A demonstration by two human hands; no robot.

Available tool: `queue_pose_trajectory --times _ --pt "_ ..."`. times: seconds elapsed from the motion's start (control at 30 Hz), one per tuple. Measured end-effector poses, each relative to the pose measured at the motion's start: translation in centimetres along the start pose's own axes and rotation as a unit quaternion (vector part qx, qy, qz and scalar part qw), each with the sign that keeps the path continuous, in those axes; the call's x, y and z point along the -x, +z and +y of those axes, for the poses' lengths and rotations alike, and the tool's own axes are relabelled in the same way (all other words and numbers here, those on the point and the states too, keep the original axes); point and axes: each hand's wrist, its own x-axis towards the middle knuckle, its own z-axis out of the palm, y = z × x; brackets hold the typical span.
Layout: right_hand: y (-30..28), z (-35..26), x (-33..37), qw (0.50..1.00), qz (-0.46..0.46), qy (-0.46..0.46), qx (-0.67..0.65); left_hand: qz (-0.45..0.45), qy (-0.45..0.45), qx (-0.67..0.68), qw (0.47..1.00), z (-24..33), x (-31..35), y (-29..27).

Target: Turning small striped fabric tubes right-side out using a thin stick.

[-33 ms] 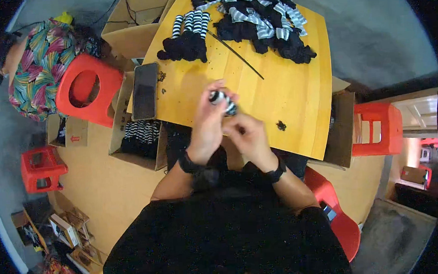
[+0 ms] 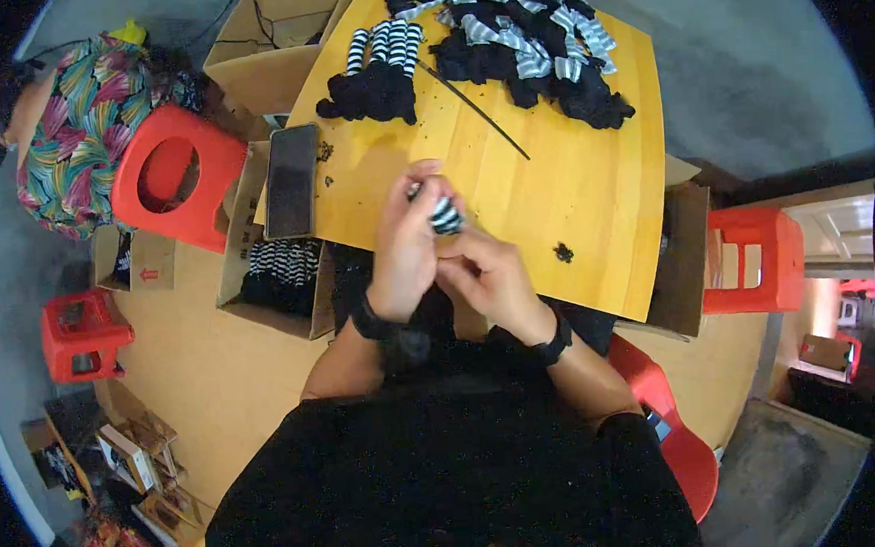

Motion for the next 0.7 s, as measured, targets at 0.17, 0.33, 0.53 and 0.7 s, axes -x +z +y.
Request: queue_pose_trajectory --times 0.17,0.33,0.53,0.7 --pt "-3.5 2.2 -5.3 0.993 -0.088 0.072 -0.037 0.053 -0.082 0.105 0.990 1.7 -3.0 -4.2" --pt "-6.0 7.3 -13.7 0.887 -0.050 0.124 0.442 0.055 -0.096 0.164 0.980 2.8 -4.1 -4.3" --pt "-5.5 10.1 -15.1 0.858 -0.059 0.103 0.500 0.043 -0.126 0.239 0.962 3.7 -4.4 -4.4" --pt "-9.0 6.9 -10.7 0.948 -0.024 0.116 0.295 0.004 -0.137 0.333 0.933 3.7 -4.4 -4.6"
